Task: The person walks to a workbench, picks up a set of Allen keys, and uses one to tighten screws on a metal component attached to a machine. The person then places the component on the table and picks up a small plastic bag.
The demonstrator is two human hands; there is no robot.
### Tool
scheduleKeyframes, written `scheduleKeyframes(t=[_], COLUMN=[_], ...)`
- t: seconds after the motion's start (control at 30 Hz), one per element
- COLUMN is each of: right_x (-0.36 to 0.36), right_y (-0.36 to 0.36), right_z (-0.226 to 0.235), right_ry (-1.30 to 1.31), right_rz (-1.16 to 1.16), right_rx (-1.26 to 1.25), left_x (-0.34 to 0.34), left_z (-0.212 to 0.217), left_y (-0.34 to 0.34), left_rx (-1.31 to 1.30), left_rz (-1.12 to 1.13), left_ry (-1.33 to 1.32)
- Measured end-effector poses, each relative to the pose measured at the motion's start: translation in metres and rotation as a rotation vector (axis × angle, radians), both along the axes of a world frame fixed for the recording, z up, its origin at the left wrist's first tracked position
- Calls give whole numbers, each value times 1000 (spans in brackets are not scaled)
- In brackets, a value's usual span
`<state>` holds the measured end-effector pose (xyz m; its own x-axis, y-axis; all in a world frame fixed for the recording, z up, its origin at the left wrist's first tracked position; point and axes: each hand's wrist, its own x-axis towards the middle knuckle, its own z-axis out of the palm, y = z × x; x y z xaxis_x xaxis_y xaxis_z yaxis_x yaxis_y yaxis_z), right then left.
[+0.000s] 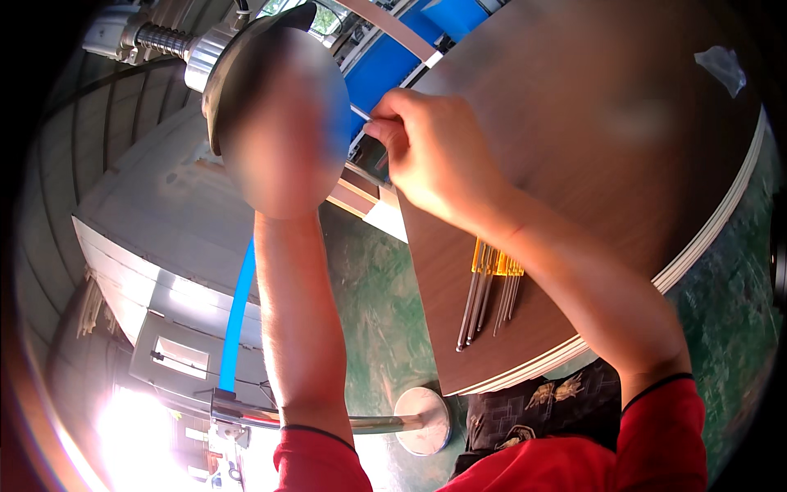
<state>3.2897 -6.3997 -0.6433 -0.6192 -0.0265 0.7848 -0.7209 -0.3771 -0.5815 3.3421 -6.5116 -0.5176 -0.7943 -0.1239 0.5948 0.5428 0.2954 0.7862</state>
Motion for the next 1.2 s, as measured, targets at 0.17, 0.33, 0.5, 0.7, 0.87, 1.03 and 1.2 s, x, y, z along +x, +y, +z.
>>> scheduleKeyframes(t=[0.17, 0.33, 0.5, 0.7, 0.87, 1.03, 1.2], right_x=[0, -7, -35, -35, -11, 3, -9], right_y=[-6, 2, -1, 7, -1, -3, -4], right_z=[-5, -2, -5, 6, 18, 19, 10], right_ry=[175, 69, 1, -328, -467, -485, -237], right_rz=[-443, -143, 263, 348, 241, 84, 240], right_rx=[57, -61, 16, -69, -119, -261, -45], left_x=[-2, -12, -19, -20, -26, -32, -37], left_z=[-12, -13, -17, -18, -17, -19, -21], left_y=[7, 8, 6, 38, 2, 1, -29], left_rx=[-129, -227, -271, -140, -409, -475, -420], left_rz=[204, 285, 333, 246, 446, 504, 631], left_ry=[122, 193, 205, 67, 261, 376, 397])
